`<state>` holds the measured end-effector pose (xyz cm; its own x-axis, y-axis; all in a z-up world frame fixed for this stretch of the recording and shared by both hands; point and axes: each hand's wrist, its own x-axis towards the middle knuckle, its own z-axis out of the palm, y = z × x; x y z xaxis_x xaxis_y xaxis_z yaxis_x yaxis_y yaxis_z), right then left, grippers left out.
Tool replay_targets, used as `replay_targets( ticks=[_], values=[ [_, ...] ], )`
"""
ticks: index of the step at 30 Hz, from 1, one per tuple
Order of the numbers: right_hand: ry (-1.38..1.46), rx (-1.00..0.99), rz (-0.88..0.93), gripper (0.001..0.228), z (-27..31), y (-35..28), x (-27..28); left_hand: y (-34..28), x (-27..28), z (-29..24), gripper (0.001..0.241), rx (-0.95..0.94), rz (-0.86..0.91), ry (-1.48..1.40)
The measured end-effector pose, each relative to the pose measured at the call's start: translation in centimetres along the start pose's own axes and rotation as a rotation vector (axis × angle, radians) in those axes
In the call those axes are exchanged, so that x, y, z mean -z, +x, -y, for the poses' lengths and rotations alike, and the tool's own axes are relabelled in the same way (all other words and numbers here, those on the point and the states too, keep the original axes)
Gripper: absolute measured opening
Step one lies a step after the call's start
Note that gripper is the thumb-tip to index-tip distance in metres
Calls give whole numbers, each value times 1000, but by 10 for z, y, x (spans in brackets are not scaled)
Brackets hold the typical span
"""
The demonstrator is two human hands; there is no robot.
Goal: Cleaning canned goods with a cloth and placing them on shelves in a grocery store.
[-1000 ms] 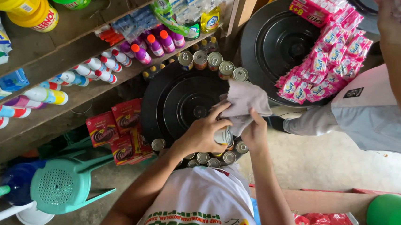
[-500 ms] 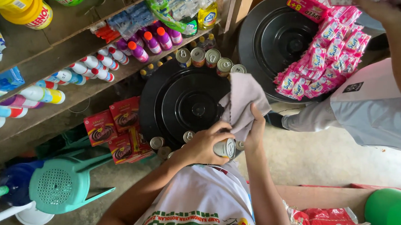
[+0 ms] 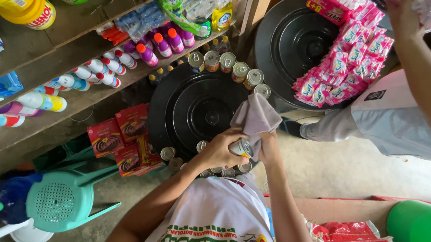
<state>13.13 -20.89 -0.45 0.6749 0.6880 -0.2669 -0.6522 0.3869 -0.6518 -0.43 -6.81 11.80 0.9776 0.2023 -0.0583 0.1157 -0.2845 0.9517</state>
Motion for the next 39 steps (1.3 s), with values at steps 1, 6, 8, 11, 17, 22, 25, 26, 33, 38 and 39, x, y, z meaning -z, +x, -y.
replay_targets(
  ticks=[1, 6, 8, 11, 17, 22, 25, 26, 33, 38, 39],
  values=[
    [-58, 14, -20, 54, -5, 0, 7, 0, 3, -17, 61, 331, 98, -148],
    [66, -64, -59, 49, 1, -3, 20, -5, -11, 51, 51, 350, 42, -740],
    [190, -91, -44, 47, 8, -2, 18, -6, -12, 51, 50, 407, 37, -881],
    [301, -75, -122, 50, 17, -1, 0, -11, -19, 54, 50, 392, 88, -1058],
    [422, -31, -112, 55, 22, 2, -9, -15, -16, 59, 56, 361, 177, -1344],
    [496, -90, -9, 65, 35, -6, -33, -20, -16, 66, 66, 275, 377, -1531],
    [522, -58, 269, 64, 35, -9, -33, -21, -21, 72, 60, 318, 268, -1385],
    [520, -60, 271, 64, 34, -5, -26, -22, -21, 75, 60, 316, 266, -1386],
    [225, -174, 6, 56, 63, 14, -1, -37, 13, 63, 57, 279, 203, -1083],
    [-70, -301, 85, 50, 84, 14, -7, -33, 55, 47, 70, 227, 68, -991],
    [-129, -378, 96, 47, 80, 16, -3, -30, 61, 42, 76, 151, 90, -887]
  ],
)
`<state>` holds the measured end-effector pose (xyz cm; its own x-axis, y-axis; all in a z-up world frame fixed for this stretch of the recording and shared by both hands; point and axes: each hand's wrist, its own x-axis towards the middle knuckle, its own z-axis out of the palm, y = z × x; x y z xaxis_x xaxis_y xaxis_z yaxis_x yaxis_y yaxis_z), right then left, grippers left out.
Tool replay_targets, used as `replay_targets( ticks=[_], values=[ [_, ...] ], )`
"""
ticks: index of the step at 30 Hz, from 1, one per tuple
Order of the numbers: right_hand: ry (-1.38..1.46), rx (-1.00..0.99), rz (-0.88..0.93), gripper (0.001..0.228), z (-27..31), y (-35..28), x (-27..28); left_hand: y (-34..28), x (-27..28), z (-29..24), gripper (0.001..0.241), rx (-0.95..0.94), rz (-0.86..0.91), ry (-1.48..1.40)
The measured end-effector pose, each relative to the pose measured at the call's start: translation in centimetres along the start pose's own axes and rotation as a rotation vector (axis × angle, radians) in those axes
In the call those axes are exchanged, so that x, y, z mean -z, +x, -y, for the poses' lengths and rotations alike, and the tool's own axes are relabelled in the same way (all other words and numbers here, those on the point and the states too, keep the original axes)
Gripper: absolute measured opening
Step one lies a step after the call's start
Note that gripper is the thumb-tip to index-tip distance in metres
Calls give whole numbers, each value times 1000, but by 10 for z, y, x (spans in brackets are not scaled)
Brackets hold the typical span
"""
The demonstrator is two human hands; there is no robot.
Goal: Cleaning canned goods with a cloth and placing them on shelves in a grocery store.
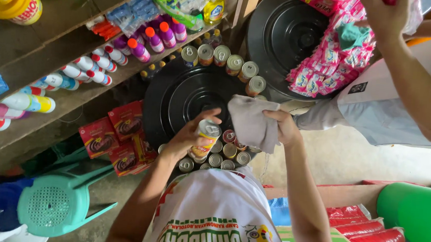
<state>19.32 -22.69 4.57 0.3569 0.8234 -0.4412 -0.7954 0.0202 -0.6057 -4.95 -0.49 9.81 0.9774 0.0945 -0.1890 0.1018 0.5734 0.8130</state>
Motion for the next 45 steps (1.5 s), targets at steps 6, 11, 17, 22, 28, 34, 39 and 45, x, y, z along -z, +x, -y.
replay_targets(
  ticks=[6, 11, 17, 22, 28, 34, 39, 45],
  values=[
    [-1, -18, 61, 43, -18, 24, -2, 16, -5, 24, 53, -53, 69, 576],
    [395, 49, 234, 79, -38, 9, -11, 14, -21, 40, 52, -16, -3, 202],
    [496, 279, 359, 91, -57, -19, -64, 22, -21, 51, 51, 48, -151, -19],
    [97, 122, -364, 57, -82, 8, -18, 26, -14, 63, 49, 122, -133, 100],
    [26, 444, -433, 54, -75, -7, -25, 27, 1, 73, 44, 92, -229, -342],
    [-712, 622, 36, 59, -115, -16, -85, 31, 36, 108, 48, -90, -230, -218],
    [-826, 822, -75, 58, -102, 21, -119, 44, 8, 76, 44, -60, -413, 80],
    [-1085, 818, -67, 64, -86, 10, -114, 67, 25, 106, 38, -134, -597, 138]
  ],
)
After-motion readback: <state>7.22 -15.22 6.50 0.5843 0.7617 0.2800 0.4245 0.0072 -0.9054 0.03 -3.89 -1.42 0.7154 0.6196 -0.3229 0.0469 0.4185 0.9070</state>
